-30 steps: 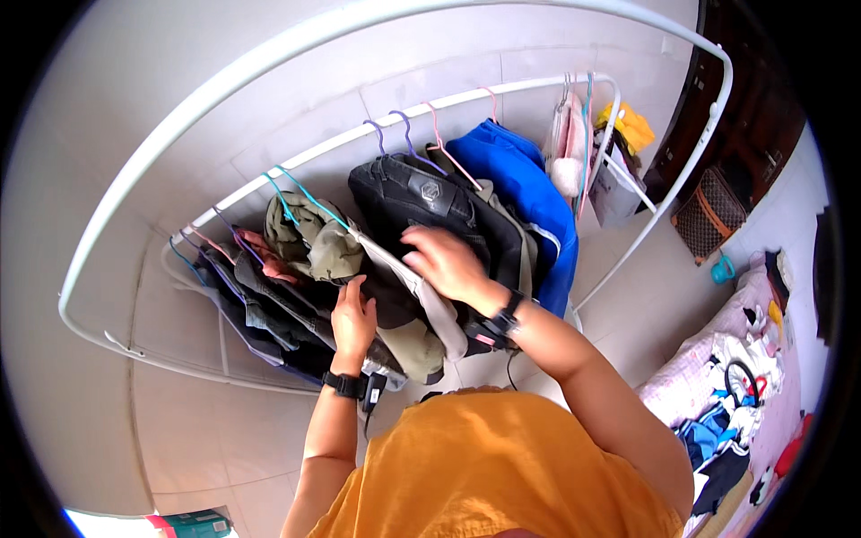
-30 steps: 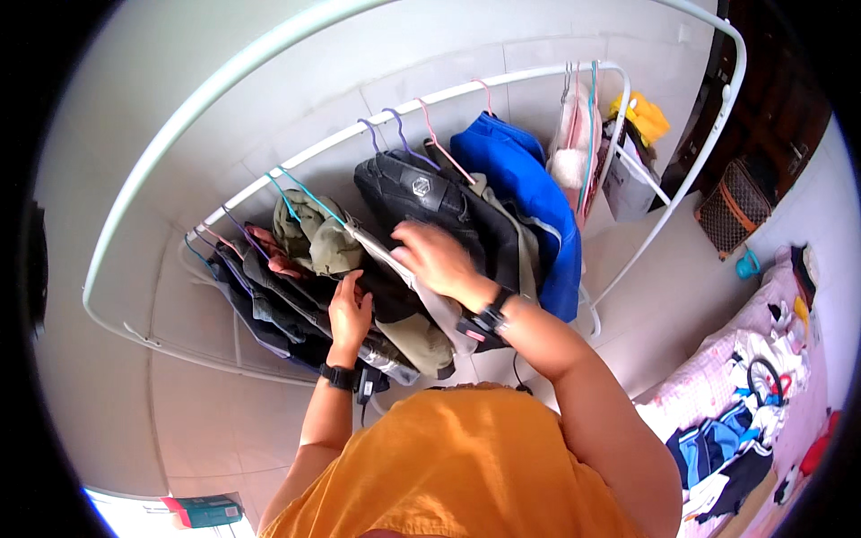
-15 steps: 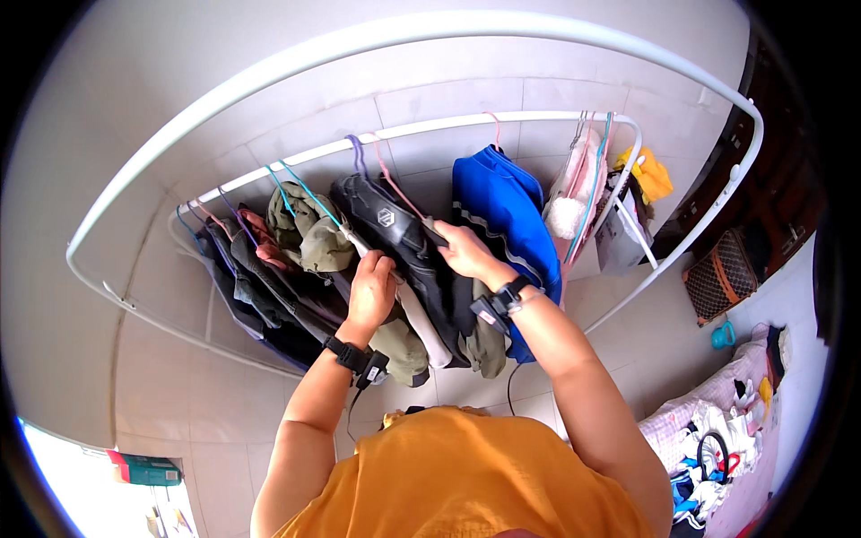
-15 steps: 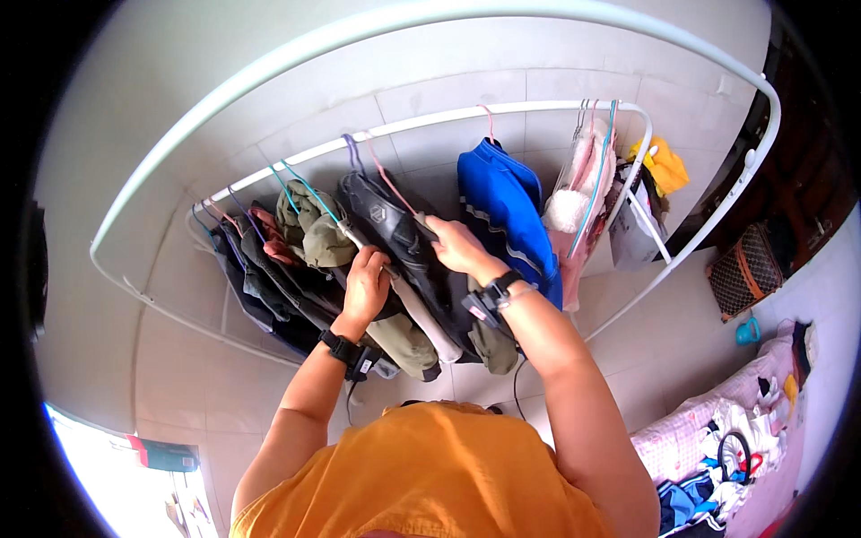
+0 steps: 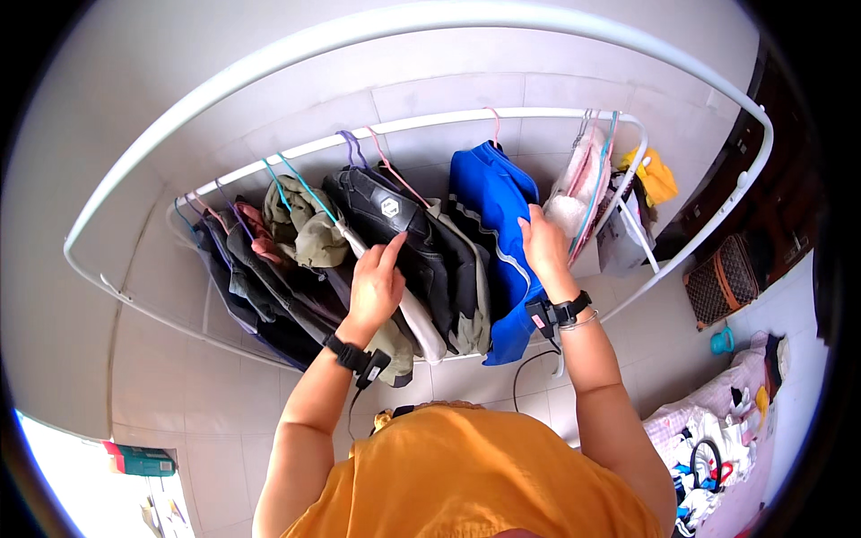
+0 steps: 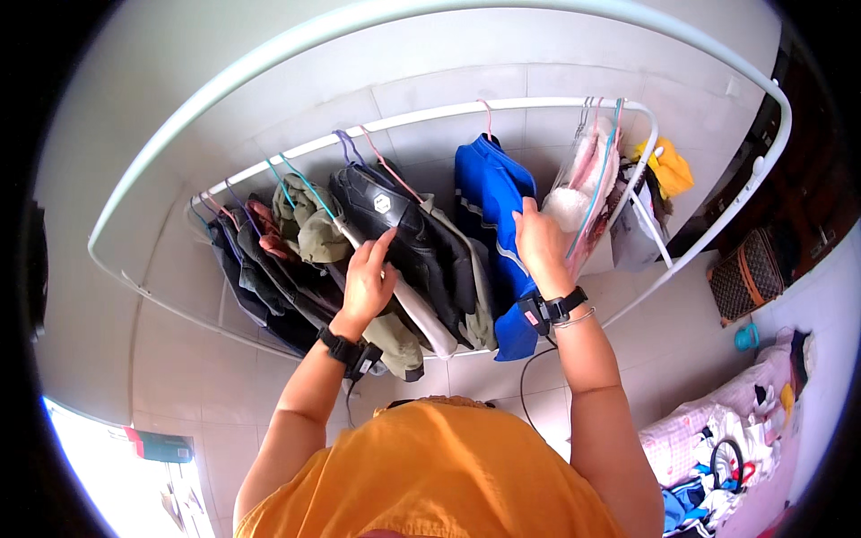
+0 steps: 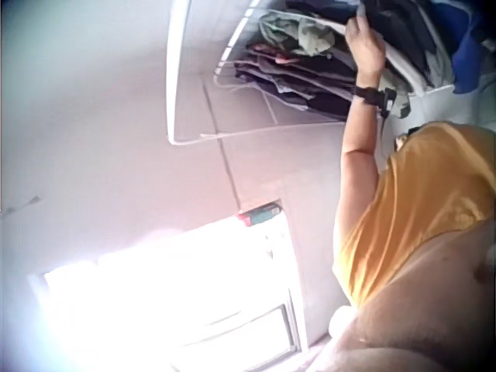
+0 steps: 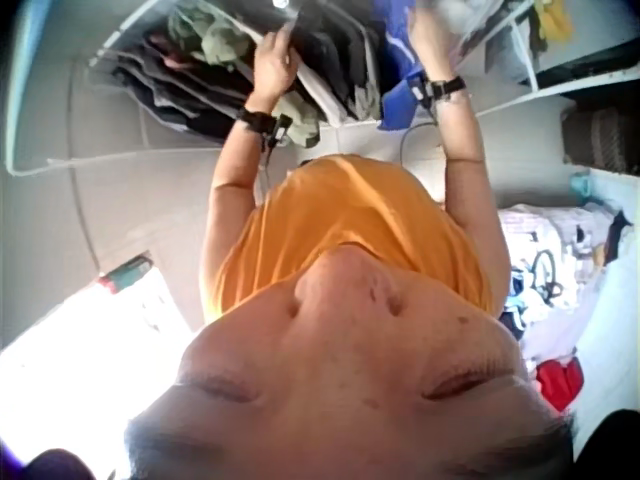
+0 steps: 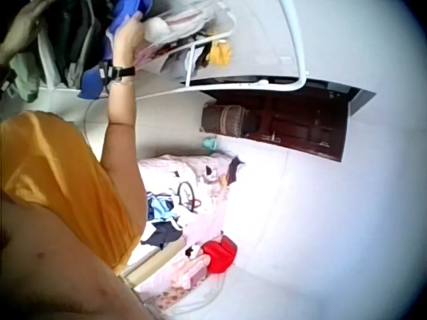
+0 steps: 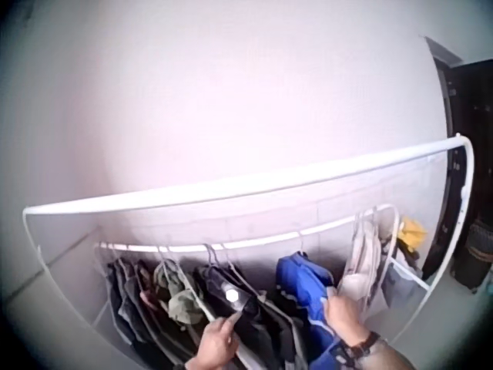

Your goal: Hang various pieces of clothing onto a clothing rack using hangers.

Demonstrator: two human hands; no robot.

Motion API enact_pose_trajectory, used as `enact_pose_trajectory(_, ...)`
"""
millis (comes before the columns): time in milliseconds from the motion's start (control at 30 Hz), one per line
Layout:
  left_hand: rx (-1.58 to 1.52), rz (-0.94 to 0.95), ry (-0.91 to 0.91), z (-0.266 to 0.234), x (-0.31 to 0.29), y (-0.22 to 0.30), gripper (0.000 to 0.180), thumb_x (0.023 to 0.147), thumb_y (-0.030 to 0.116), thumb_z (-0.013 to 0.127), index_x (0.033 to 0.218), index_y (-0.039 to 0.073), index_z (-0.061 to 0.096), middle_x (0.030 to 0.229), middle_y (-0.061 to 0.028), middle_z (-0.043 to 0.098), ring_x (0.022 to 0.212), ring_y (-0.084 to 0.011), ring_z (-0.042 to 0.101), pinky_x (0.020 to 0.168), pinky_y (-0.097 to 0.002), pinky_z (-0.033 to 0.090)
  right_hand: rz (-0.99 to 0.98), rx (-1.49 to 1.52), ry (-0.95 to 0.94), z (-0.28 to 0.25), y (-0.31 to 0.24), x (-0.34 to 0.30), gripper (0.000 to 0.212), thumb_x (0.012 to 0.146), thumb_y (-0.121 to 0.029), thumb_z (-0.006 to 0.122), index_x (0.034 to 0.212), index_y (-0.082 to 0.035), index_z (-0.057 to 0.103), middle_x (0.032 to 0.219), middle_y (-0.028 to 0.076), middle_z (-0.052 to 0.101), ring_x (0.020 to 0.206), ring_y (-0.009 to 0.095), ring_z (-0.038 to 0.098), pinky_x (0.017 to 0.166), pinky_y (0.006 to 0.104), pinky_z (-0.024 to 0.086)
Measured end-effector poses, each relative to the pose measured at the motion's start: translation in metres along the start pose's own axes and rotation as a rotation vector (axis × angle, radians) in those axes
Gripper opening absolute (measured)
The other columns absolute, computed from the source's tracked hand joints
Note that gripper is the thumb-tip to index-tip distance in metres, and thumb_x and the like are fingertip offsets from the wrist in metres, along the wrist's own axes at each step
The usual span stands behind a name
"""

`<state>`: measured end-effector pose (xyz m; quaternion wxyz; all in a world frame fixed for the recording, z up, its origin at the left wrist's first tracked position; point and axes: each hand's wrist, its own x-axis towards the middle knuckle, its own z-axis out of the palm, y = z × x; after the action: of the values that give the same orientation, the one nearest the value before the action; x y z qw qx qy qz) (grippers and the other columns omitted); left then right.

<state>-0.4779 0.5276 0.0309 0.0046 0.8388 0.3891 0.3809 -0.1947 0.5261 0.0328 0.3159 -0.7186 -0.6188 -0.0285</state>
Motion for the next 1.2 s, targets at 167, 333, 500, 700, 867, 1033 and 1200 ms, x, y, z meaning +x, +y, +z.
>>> enact_pose_trajectory(167,0.18,0.047,-0.025,0.005,0.028,-0.006,0.051,0.066,-0.003,0.052,0.116,0.007,0.05,0.077,-0.0126,0.05,0.074,-0.0307,0.051,0.069,-0.0402,0.042,-0.18,0.162,-0.022,0.015,-0.023,0.01,0.026,0.087,-0.02,0.051,0.104,-0.002,0.054,0.079,0.025,0.06,0.075,0.041,0.058,0.066,0.0478,0.046)
enact_pose_trajectory(333,0.359,0.091,-0.062,0.008,0.034,-0.022,0.042,0.068,0.004,0.059,0.107,0.015,0.053,0.072,-0.0068,0.051,0.072,-0.0272,0.054,0.067,-0.0393,0.044,-0.336,0.053,-0.045,0.007,-0.023,0.025,0.03,0.083,-0.017,0.054,0.111,-0.004,0.054,0.091,0.018,0.062,0.088,0.034,0.058,0.076,0.0436,0.044)
enact_pose_trajectory(500,0.414,0.169,-0.048,0.013,0.031,-0.036,0.037,0.07,0.013,0.065,0.105,0.017,0.055,0.071,-0.0056,0.05,0.072,-0.0245,0.054,0.064,-0.0368,0.043,-0.452,0.456,0.041,0.012,-0.1,0.016,0.028,0.079,-0.003,0.052,0.106,0.0,0.051,0.106,0.018,0.056,0.1,0.034,0.053,0.085,0.043,0.04)
enact_pose_trajectory(700,0.505,0.293,0.039,-0.002,0.041,-0.029,0.03,0.07,0.014,0.06,0.098,0.021,0.055,0.106,-0.0096,0.05,0.105,-0.0274,0.047,0.089,-0.0424,0.036,-0.295,0.487,-0.337,0.107,-0.094,0.049,0.035,0.073,-0.015,0.065,0.103,-0.001,0.052,0.098,0.021,0.058,0.096,0.038,0.054,0.082,0.0425,0.044)
enact_pose_trajectory(867,0.643,0.343,-0.034,-0.006,0.043,-0.051,0.02,0.078,0.017,0.048,0.096,0.023,0.053,0.112,-0.0104,0.051,0.113,-0.0292,0.045,0.095,-0.0438,0.033,-0.265,0.499,-0.16,0.112,-0.103,0.048,0.018,0.071,-0.008,0.063,0.086,-0.002,0.057,0.083,0.019,0.06,0.085,0.039,0.056,0.07,0.0427,0.045)
enact_pose_trajectory(1033,0.651,0.282,0.018,-0.009,0.045,-0.055,0.019,0.077,0.017,0.049,0.094,0.023,0.053,0.109,-0.0103,0.052,0.11,-0.0285,0.046,0.09,-0.0428,0.035,-0.259,0.513,-0.076,0.09,-0.082,0.041,0.019,0.072,-0.005,0.064,0.089,-0.002,0.058,0.085,0.019,0.06,0.085,0.038,0.056,0.071,0.042,0.045)
enact_pose_trajectory(1200,0.592,0.264,0.055,0.004,0.048,-0.049,0.016,0.077,0.017,0.049,0.092,0.021,0.055,0.109,-0.0111,0.051,0.111,-0.0294,0.045,0.091,-0.0444,0.035,-0.343,0.512,-0.141,0.091,-0.085,0.044,0.026,0.074,-0.016,0.067,0.093,-0.001,0.059,0.085,0.02,0.061,0.082,0.037,0.058,0.071,0.0404,0.046)
